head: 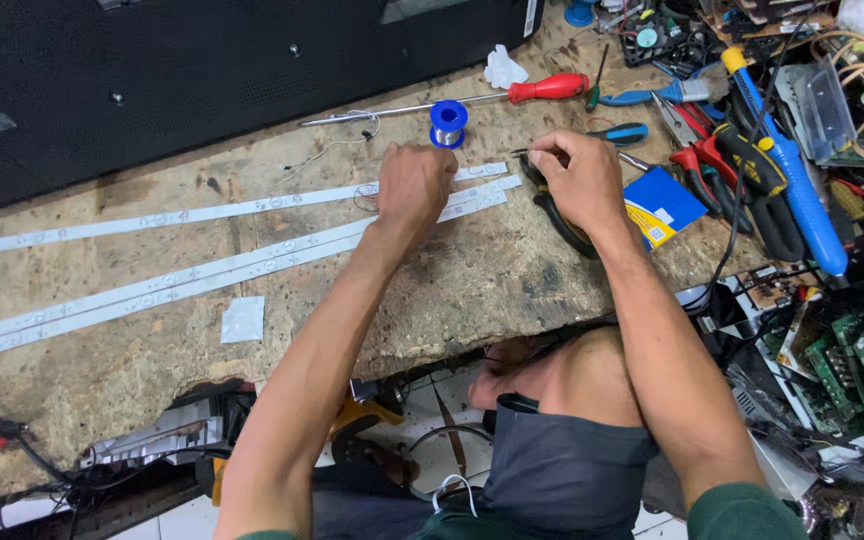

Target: The person uses pliers to strip the ends of wires on LED strips and then solders them to small red components. The person handles the LED strips, wires, and soldering tools on a cluttered workbench.

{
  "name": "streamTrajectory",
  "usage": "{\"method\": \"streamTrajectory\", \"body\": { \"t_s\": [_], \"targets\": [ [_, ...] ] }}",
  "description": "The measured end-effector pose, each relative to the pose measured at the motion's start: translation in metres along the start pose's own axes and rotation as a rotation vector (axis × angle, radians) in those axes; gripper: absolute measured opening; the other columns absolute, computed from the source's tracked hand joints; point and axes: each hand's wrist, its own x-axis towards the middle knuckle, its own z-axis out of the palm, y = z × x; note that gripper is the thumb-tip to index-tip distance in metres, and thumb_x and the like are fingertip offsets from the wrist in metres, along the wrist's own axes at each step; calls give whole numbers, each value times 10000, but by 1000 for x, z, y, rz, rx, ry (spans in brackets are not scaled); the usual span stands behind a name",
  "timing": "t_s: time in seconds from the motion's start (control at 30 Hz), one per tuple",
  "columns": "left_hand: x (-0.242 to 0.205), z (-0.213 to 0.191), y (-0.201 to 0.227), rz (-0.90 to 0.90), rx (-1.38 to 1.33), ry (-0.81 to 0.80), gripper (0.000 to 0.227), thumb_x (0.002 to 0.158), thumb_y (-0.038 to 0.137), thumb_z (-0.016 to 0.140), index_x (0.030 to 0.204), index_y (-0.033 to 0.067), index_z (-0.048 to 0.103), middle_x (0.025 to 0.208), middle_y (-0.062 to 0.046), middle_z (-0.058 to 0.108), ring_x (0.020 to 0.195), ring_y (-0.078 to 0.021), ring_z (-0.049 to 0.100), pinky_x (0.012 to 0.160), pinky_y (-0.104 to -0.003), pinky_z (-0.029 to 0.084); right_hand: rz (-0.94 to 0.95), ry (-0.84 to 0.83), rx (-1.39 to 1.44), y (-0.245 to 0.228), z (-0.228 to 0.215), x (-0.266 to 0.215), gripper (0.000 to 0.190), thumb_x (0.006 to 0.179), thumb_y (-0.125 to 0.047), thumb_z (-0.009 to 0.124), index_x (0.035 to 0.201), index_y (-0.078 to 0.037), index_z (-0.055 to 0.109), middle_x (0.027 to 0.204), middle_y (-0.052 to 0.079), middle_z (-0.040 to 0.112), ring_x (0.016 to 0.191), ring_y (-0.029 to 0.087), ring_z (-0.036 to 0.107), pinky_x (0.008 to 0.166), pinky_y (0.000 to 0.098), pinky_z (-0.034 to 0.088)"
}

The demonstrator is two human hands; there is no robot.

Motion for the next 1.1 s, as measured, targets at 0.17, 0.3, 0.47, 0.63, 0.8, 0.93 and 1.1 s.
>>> {"method": "streamTrajectory", "body": {
  "t_s": [0.17, 0.3, 0.47, 0.63, 0.8, 0.93, 1.1],
  "targets": [
    [-10, -7, 11, -8, -41, -50, 105, 853, 164, 749, 878, 265, 768, 744, -42, 730, 842, -314, 711, 926, -464, 484, -9, -85, -104, -20, -18, -15, 137, 893, -204, 766, 1027, -200, 795, 918, 79, 763, 907, 364, 715, 756, 509, 548],
    [-15, 2, 16, -113, -83, -79, 184, 897, 155, 692, 1015, 280, 757, 772, -42, 755, 859, -300, 746, 982, -437, 492, -30, -316, -353, -48, -32, -24, 259, 847, -286, 787, 1056, -135, 764, 1087, 180, 711, 1045, 461, 665, 893, 614, 530],
    [-17, -5, 22, -64, -111, -72, 261, 892, 129, 728, 1136, 223, 721, 843, -52, 776, 911, -285, 758, 974, -431, 504, 43, -382, -431, -33, -34, -22, 275, 849, -231, 754, 1081, -95, 695, 1158, 185, 618, 1098, 487, 627, 923, 648, 506],
    [-16, 6, 19, -40, -85, -32, 364, 875, 155, 755, 1218, 250, 680, 813, 14, 760, 861, -259, 745, 924, -406, 512, 62, -359, -440, -12, -26, -18, 256, 826, -246, 750, 1054, -150, 680, 1171, 153, 598, 1067, 493, 642, 891, 636, 512],
    [-26, -47, 39, -26, -309, 165, 274, 886, 66, 743, 1146, 153, 742, 870, -113, 779, 846, -402, 724, 840, -517, 548, 89, -365, -369, -24, -35, -20, 262, 850, -247, 771, 1069, -132, 685, 1148, 171, 595, 1068, 505, 637, 887, 653, 493],
    [-52, -90, 3, 29, -298, 411, 261, 936, 42, 752, 1184, 124, 752, 951, -117, 786, 864, -327, 754, 887, -448, 522, 115, -352, -305, -20, -43, -22, 284, 849, -233, 794, 1098, -140, 693, 1157, 150, 618, 1120, 473, 632, 955, 633, 476],
    [-94, -91, -45, 35, -187, 376, 228, 985, 9, 636, 1110, 156, 758, 922, -33, 709, 918, -272, 672, 877, -394, 495, -148, -105, -114, -3, -16, -19, 160, 886, -189, 790, 1042, -180, 755, 926, 71, 730, 871, 342, 693, 787, 472, 536]
  ]
}}
